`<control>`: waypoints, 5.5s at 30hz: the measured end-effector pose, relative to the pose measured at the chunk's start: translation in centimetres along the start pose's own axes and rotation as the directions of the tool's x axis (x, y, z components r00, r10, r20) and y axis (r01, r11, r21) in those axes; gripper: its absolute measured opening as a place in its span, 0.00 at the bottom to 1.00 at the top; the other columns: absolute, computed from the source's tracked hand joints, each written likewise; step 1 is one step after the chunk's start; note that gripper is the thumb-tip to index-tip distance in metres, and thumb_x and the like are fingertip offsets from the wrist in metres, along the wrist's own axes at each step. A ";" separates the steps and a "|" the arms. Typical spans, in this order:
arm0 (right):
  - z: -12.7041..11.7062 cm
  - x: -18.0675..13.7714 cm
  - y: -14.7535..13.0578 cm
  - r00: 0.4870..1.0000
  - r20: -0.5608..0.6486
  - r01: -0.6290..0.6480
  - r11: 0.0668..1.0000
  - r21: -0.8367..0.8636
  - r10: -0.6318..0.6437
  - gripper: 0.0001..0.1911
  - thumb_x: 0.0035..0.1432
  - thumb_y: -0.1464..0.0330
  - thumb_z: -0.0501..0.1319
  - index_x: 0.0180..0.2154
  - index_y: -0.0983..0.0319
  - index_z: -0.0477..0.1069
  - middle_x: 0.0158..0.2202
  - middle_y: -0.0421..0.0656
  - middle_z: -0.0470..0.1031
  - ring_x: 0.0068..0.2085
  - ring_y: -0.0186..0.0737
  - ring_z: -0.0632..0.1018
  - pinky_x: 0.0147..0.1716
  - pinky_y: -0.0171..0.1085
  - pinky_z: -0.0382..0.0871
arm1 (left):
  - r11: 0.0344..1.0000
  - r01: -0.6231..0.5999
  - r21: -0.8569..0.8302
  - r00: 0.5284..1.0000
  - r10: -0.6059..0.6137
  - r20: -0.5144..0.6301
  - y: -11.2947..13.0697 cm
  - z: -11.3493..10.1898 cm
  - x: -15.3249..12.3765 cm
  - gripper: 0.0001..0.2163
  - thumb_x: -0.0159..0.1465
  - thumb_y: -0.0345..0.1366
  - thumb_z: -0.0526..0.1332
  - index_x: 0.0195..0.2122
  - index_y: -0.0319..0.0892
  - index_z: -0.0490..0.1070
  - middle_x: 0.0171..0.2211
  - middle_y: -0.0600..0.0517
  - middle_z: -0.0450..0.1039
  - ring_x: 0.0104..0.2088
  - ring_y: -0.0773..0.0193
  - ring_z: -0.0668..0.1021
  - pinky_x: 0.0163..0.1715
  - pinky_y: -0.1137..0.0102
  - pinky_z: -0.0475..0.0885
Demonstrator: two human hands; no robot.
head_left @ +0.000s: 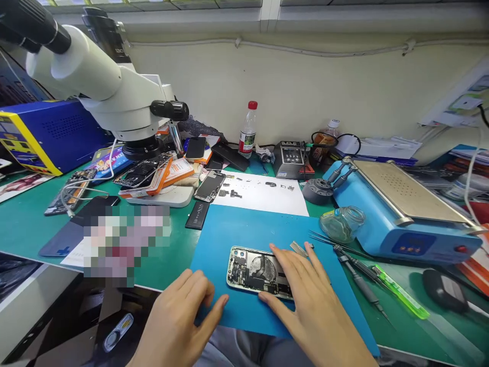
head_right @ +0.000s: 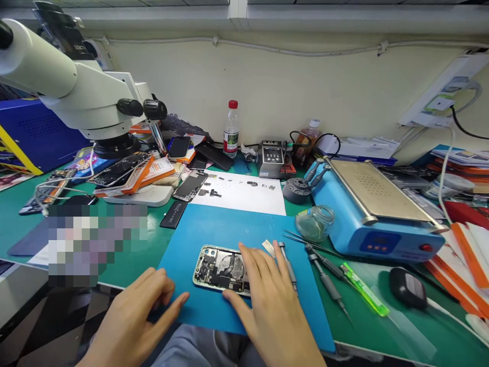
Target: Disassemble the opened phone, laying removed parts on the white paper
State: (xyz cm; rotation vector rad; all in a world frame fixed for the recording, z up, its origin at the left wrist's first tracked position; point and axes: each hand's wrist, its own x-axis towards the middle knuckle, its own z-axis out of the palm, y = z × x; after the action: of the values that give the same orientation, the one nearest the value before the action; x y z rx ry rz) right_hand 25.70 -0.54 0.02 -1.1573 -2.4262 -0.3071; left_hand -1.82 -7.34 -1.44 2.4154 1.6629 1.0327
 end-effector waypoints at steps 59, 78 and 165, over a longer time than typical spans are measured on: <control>-0.9 7.4 -5.0 0.960 0.133 0.272 0.927 -0.257 -0.245 0.17 0.70 0.84 0.51 0.41 0.63 0.75 0.34 0.46 0.81 0.33 0.45 0.78 0.38 0.45 0.61 | 0.980 -0.056 -0.191 0.996 0.067 0.053 -2.0 1.0 3.5 0.11 0.79 0.30 0.59 0.57 0.46 0.78 0.56 0.52 0.83 0.49 0.54 0.78 0.48 0.58 0.72; -0.7 7.3 -4.2 0.965 0.116 0.249 0.960 -0.126 -0.235 0.13 0.79 0.76 0.52 0.46 0.63 0.76 0.35 0.45 0.82 0.34 0.44 0.79 0.38 0.44 0.63 | 0.981 -0.038 -0.191 0.996 0.052 0.070 -2.1 1.3 3.4 0.11 0.80 0.33 0.59 0.58 0.46 0.77 0.57 0.52 0.82 0.49 0.53 0.78 0.46 0.56 0.72; 1.8 5.7 -3.4 0.976 0.046 -0.214 0.921 0.326 0.211 0.06 0.79 0.69 0.57 0.46 0.57 0.72 0.33 0.38 0.77 0.28 0.34 0.79 0.25 0.34 0.67 | 0.978 0.106 -0.180 0.980 -0.071 0.186 -2.1 2.0 8.2 0.06 0.77 0.31 0.64 0.43 0.46 0.68 0.39 0.57 0.79 0.36 0.60 0.83 0.36 0.65 0.73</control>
State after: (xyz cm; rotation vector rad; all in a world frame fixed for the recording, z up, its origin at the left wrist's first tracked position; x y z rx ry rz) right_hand 19.38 1.88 1.06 -1.2510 -2.2214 0.1679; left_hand -0.72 1.15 0.27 2.2194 1.5241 0.8877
